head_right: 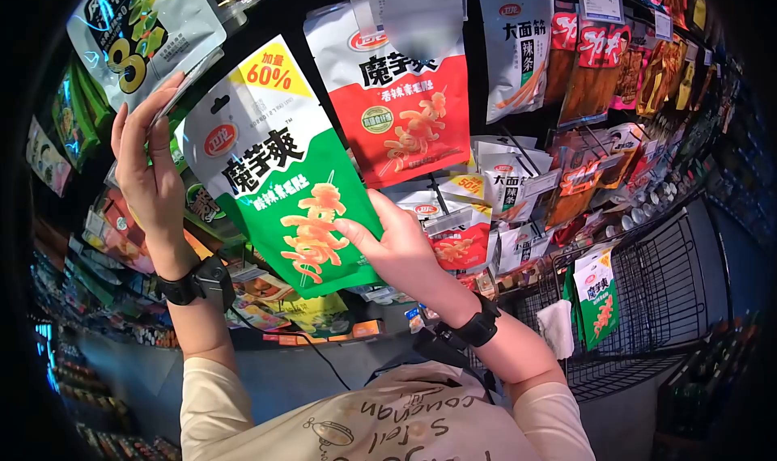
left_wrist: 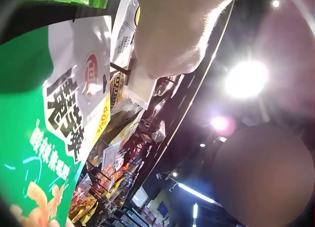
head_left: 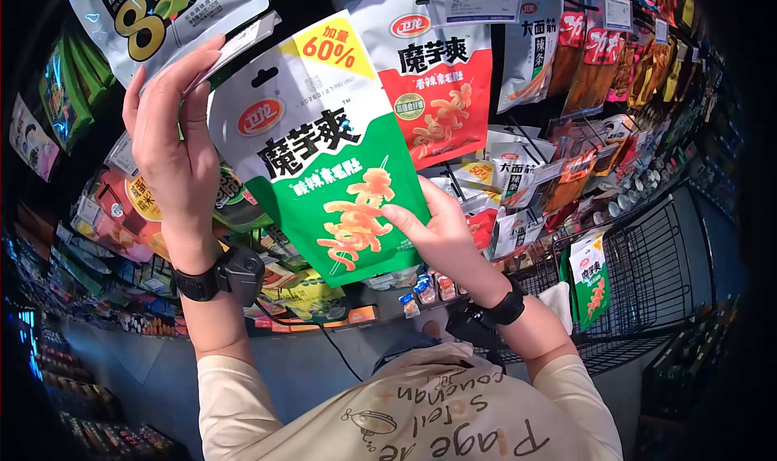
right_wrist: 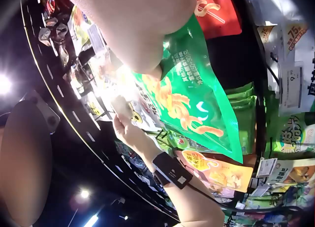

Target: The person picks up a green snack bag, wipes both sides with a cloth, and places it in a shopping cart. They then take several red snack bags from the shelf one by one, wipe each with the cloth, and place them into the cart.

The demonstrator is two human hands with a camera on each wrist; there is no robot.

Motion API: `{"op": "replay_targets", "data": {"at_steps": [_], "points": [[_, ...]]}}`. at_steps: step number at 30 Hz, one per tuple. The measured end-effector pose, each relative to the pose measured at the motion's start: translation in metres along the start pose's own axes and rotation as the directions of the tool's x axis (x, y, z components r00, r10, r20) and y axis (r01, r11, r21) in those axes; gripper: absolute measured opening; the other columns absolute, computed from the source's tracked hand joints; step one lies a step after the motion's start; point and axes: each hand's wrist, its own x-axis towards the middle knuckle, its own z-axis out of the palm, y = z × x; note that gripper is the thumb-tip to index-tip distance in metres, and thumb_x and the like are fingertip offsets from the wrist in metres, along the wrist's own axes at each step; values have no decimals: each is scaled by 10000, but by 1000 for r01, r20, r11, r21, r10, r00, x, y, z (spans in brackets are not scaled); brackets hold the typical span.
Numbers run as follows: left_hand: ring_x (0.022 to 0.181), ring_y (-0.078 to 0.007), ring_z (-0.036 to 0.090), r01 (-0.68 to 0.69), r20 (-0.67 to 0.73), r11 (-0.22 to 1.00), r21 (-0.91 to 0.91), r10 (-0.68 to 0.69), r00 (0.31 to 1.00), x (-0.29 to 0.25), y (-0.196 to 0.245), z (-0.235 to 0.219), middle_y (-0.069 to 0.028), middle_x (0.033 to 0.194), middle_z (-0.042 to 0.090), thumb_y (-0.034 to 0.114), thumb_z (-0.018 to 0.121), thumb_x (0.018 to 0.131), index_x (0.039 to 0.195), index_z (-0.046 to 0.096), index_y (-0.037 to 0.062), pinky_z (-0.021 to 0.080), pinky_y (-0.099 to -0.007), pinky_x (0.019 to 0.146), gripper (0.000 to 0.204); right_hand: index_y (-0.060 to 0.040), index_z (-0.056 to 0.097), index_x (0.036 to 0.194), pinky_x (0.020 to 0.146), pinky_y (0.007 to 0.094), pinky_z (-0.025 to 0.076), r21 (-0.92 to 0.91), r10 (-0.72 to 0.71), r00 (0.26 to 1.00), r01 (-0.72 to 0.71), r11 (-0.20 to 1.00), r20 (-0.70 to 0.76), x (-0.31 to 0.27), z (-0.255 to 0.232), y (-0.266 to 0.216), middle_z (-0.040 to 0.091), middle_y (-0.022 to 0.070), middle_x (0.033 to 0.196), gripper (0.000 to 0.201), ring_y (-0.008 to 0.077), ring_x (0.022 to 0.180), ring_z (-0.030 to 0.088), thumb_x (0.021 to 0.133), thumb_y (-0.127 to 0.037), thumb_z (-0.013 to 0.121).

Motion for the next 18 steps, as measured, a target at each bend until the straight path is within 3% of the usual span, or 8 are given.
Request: {"op": "replay_targets", "data": {"at_steps": [4,11,17,18], "points": [[914,-144,603,10,-19,1000,0,-10,1000,-1,2,1,-13,1022,658,25,514,849,983,604,89,276,-358,998,173,4,517,1117,787,292,445,45,-72,997,72,996,-12,18,10,11,632,118,986,341,144,902,590,870,-221,582],[912,-146,604,12,-32,1000,-19,-12,999,-3,2,2,-15,1019,660,21,521,841,980,604,82,276,-365,999,173,13,527,1087,764,304,454,-15,-81,995,80,997,-52,36,18,25,641,152,952,329,181,878,616,862,-219,589],[923,-146,604,2,-43,1000,-28,-3,999,-4,2,3,-22,1021,660,30,519,846,978,604,78,272,-360,999,164,20,514,1100,776,306,450,76,-93,994,97,992,-50,39,23,29,638,147,953,345,199,888,614,863,-221,587],[923,-146,604,2,-40,1000,-30,-4,999,-5,2,3,-22,1021,660,30,519,846,978,604,78,272,-360,999,164,26,507,1103,745,313,455,44,-154,985,157,987,-73,44,24,38,635,159,925,367,210,847,620,860,-236,591]]}}
